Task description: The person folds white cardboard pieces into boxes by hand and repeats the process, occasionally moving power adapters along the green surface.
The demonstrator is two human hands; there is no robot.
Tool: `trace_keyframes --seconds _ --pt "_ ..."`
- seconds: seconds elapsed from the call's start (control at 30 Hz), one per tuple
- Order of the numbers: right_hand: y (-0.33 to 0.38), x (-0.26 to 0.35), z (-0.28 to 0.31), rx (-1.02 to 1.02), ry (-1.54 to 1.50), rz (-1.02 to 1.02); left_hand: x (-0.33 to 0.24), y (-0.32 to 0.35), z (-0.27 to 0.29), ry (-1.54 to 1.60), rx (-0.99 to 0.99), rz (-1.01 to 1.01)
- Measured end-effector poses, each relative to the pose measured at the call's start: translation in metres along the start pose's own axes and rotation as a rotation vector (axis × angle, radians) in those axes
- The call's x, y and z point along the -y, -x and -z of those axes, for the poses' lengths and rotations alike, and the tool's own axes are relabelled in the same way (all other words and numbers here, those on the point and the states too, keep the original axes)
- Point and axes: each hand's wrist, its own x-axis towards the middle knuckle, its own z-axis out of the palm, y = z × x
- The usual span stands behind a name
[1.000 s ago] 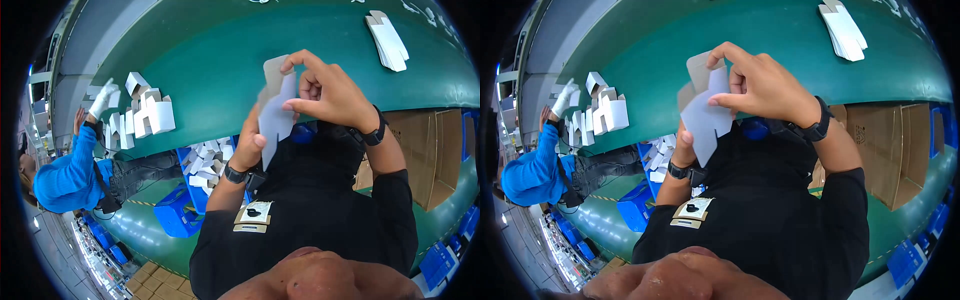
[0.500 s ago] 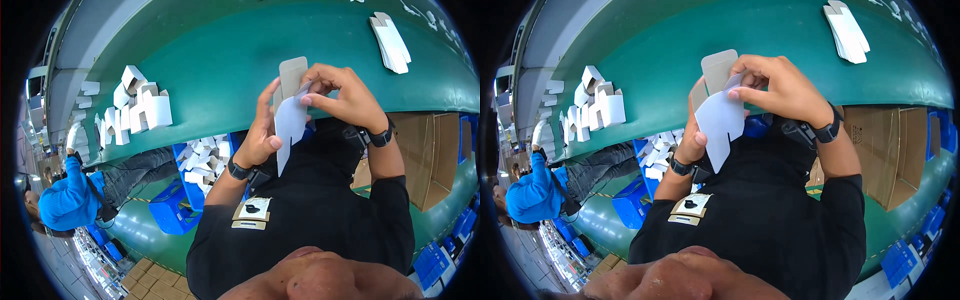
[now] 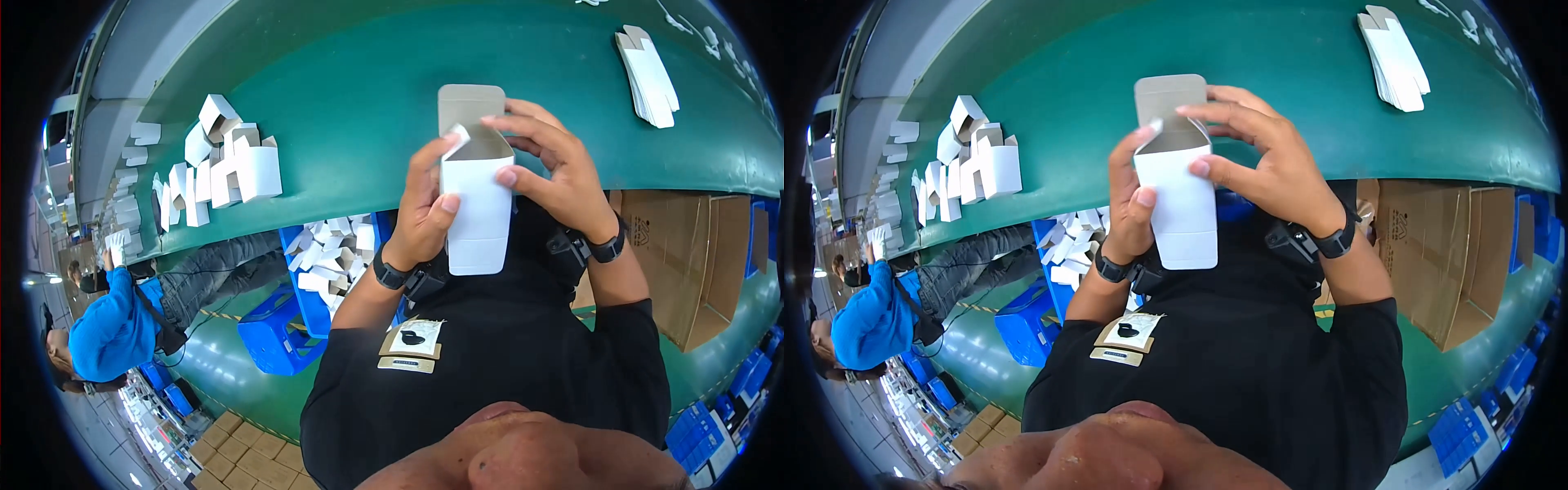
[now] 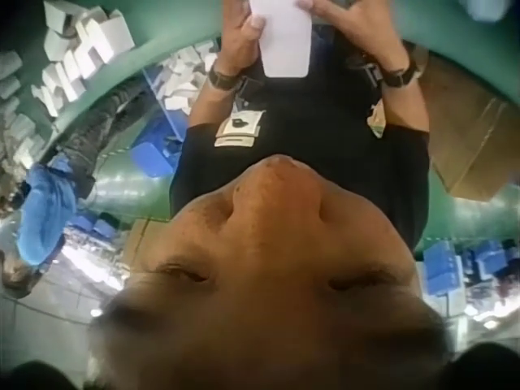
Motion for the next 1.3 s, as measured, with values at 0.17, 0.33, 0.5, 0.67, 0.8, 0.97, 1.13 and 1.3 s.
trace_keyframes --seconds 0.17,0.33,0.5,0.67,0.8,0.97,1.13,1.3 --pt "0.012 -0.019 -0.011 0.023 -0.099 -0.074 0.012 0.007 -0.004 0.084 0.021 0.12" --pt "0.004 -0.023 -0.013 -0.098 -0.104 0.228 0.007 -0.001 -0.01 0.116 -0.076 0.03" --pt "-0.004 -0.015 -0.003 0.013 -0.117 0.097 0.0 -0.003 -0.009 0.018 -0.044 0.038" --pt "-0.005 -0.006 0.004 0.027 -0.161 -0.045 -0.003 -0.002 -0.011 -0.098 0.027 -0.054" --pt "-0.015 0.003 0.008 0.111 -0.167 -0.098 -0.007 -0.001 -0.013 -0.096 -0.006 -0.087" --pt "-0.019 0.017 0.002 0.21 -0.085 -0.083 -0.013 0.001 -0.006 -0.173 -0.055 -0.048" --pt "-0.009 0.006 -0.006 0.112 0.17 0.054 -0.017 -0.004 0.001 -0.053 -0.07 0.088" --pt "-0.037 0.007 0.041 -0.123 0.963 0.193 -0.023 -0.058 0.056 -0.196 -0.41 0.031"
